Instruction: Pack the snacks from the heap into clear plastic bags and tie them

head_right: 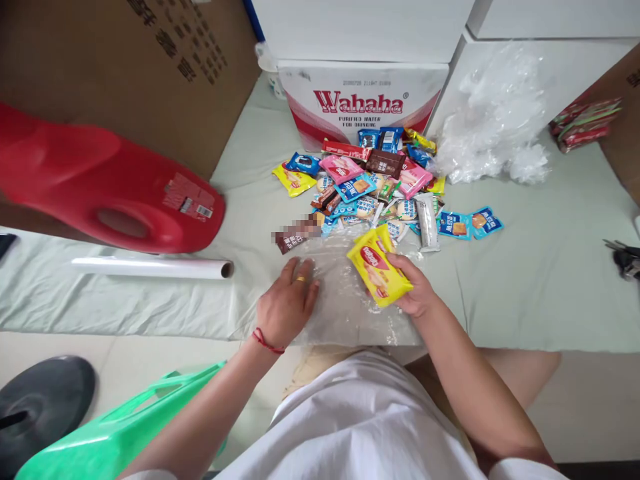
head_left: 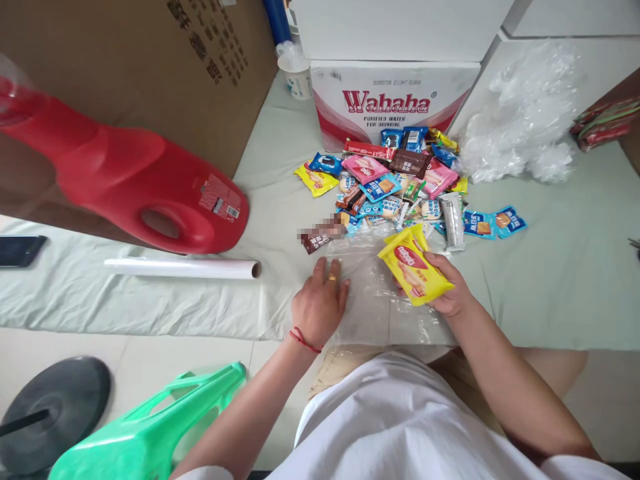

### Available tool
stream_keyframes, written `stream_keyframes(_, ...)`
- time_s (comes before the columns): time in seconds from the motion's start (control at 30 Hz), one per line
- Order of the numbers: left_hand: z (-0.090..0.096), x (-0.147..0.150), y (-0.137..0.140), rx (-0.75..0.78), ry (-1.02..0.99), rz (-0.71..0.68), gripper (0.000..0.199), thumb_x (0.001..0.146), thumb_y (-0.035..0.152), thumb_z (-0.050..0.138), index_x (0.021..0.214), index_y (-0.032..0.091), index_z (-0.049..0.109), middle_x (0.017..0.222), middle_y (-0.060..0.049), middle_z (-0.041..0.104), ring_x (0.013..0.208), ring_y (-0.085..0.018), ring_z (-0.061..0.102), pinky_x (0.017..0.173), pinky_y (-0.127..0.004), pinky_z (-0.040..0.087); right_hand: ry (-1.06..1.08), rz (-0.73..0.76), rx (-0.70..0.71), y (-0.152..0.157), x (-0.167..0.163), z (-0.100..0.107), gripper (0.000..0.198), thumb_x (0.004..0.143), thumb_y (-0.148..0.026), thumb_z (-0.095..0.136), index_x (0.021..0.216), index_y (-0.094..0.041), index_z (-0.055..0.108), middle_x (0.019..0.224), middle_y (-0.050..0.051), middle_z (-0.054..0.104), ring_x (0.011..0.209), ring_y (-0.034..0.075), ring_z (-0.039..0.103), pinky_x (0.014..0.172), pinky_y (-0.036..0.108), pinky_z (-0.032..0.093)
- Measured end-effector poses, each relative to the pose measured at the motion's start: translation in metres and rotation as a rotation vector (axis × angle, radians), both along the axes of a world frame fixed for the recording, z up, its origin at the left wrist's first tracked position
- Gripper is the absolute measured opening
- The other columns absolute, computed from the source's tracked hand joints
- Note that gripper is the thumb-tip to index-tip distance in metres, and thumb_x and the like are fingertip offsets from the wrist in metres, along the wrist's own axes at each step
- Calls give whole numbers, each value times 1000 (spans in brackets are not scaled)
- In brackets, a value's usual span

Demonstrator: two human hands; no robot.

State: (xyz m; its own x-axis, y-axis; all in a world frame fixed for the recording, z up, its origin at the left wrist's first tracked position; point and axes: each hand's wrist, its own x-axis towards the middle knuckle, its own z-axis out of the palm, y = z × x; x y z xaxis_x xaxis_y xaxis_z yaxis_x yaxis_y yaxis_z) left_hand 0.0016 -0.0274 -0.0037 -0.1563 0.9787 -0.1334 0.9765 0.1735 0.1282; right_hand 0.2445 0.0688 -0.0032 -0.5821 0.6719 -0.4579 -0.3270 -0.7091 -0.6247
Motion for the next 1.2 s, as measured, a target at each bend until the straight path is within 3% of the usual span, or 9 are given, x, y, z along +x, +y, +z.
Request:
stream_keyframes(0.17, -19, -3, -3, 140, 49, -69, 53, 105, 46, 41, 148, 19, 58, 163, -14, 45, 141, -43, 47, 107, -58, 46, -103, -150, -48, -27, 49, -15, 44, 78, -53, 70, 111, -23, 71, 101, 7, 79, 79, 26, 75, 67, 40, 62)
stream_keyframes(0.27, -30, -1, -2, 227, 23, -87, 55, 106, 42, 37, 151, 14, 54, 165, -15, 42, 156, -40, 27, 123, -62, 26, -134, -188, 5, -33, 66, -15, 48, 78, -56, 66, 114, -25, 69, 103, 7, 79, 79, 26, 74, 65, 40, 61)
stream_keyframes(0.47, -34, 1, -3, 171, -35, -128, 71, 104, 54, 37, 161, 12, 35, 169, -19, 32, 159, -37, 24, 125, -73, 0, -326, -177, 287, -22, 75, 22, 57, 82, -61, 65, 128, -25, 65, 122, 11, 74, 95, 30, 74, 78, 45, 62)
stream_keyframes(0.57, -33, -1, -5, 138, -32, -142, 77, 102, 59, 38, 163, 11, 31, 170, -20, 28, 159, -39, 22, 122, -76, -2, -489, -15, 553, -10, 60, 48, 64, 81, -58, 72, 135, -25, 61, 129, 10, 70, 108, 32, 71, 88, 44, 58)
stream_keyframes(0.67, -32, -2, -8, 123, -28, -152, 81, 100, 61, 39, 164, 11, 28, 170, -20, 26, 159, -40, 23, 121, -78, -3, -764, 242, 969, 0, 29, 63, 75, 79, -51, 80, 144, -23, 55, 139, 12, 63, 120, 34, 62, 102, 49, 51)
stream_keyframes(0.77, -32, -3, -9, 106, -25, -155, 82, 100, 60, 40, 165, 12, 26, 170, -20, 25, 158, -40, 24, 121, -80, -1, -957, 504, 1353, 5, -3, 60, 78, 79, -42, 81, 148, -16, 53, 137, 17, 63, 121, 37, 55, 107, 54, 45)
stream_keyframes(0.83, -32, -3, -9, 94, -22, -157, 81, 100, 58, 42, 165, 14, 25, 171, -19, 25, 158, -41, 24, 121, -80, 2, -1032, 658, 1502, 4, -16, 48, 78, 81, -37, 81, 149, -13, 52, 137, 19, 63, 121, 39, 52, 105, 56, 43)
stream_keyframes(0.93, -32, -3, -9, 87, -20, -157, 80, 100, 57, 42, 165, 14, 24, 171, -20, 25, 159, -41, 23, 121, -80, 3, -1145, 738, 1538, 0, -21, 25, 82, 83, -39, 81, 154, -15, 48, 145, 21, 57, 125, 41, 49, 103, 57, 42)
stream_keyframes(1.2, -32, -4, -9, 93, -45, -151, 80, 101, 60, 41, 165, 13, 26, 170, -20, 25, 159, -39, 22, 122, -78, -1, -1156, 554, 1455, -7, -10, 2, 77, 89, -52, 74, 152, -17, 47, 144, 18, 58, 126, 37, 50, 107, 52, 40)
